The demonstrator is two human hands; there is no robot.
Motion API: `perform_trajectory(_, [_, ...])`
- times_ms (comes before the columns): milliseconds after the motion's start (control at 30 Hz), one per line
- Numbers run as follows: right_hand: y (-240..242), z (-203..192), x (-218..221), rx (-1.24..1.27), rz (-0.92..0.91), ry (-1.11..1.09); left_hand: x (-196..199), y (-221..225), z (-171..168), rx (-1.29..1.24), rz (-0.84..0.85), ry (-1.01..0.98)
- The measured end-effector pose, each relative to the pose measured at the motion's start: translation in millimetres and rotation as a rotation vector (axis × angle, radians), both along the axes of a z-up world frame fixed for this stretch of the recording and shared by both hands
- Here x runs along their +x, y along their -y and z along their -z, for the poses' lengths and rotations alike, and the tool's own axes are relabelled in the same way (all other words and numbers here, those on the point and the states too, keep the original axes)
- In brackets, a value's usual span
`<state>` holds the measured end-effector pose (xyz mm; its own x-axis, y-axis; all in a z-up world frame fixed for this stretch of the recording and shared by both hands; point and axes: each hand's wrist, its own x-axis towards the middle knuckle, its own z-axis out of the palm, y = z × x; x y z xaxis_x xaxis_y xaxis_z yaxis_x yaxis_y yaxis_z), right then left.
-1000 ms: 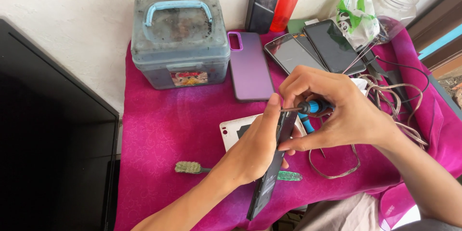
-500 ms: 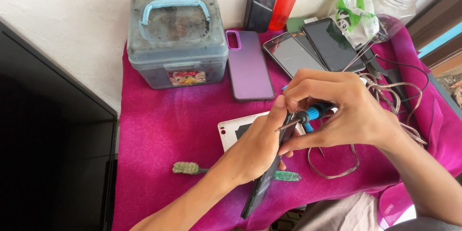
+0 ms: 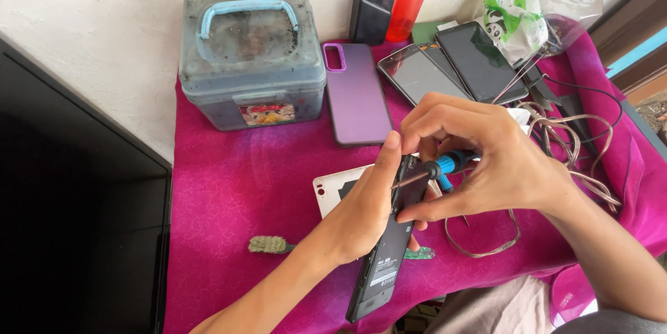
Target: Disassembling a smartphone and cleaning its internal components using a screwdriver and a brush.
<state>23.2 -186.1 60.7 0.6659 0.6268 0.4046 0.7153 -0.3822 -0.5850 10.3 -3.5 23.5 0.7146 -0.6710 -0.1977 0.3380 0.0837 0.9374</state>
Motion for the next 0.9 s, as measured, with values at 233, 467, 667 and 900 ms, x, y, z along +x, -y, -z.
perform_trajectory(233, [2.8,1.6,-1.9,0.001,0.017,0.026,1.4,1.1,-4.1,0.052,0.05,-0.044])
perform_trajectory(467, [4.6,3.6,-2.1,-0.03,0.049,0.05,0.9,3.3,-12.9,0.176,0.02,-0.027])
perform_trajectory(667, [1.8,5.2,-4.7,-0.043,0.083,0.102,0.9,1.4,-16.4,0.213,0.006,0.003])
perform_trajectory(900, [2.3,6.2,-0.9,-0.031,0.066,0.163,0.1,1.3,2.4,0.06,-0.016,-0.177])
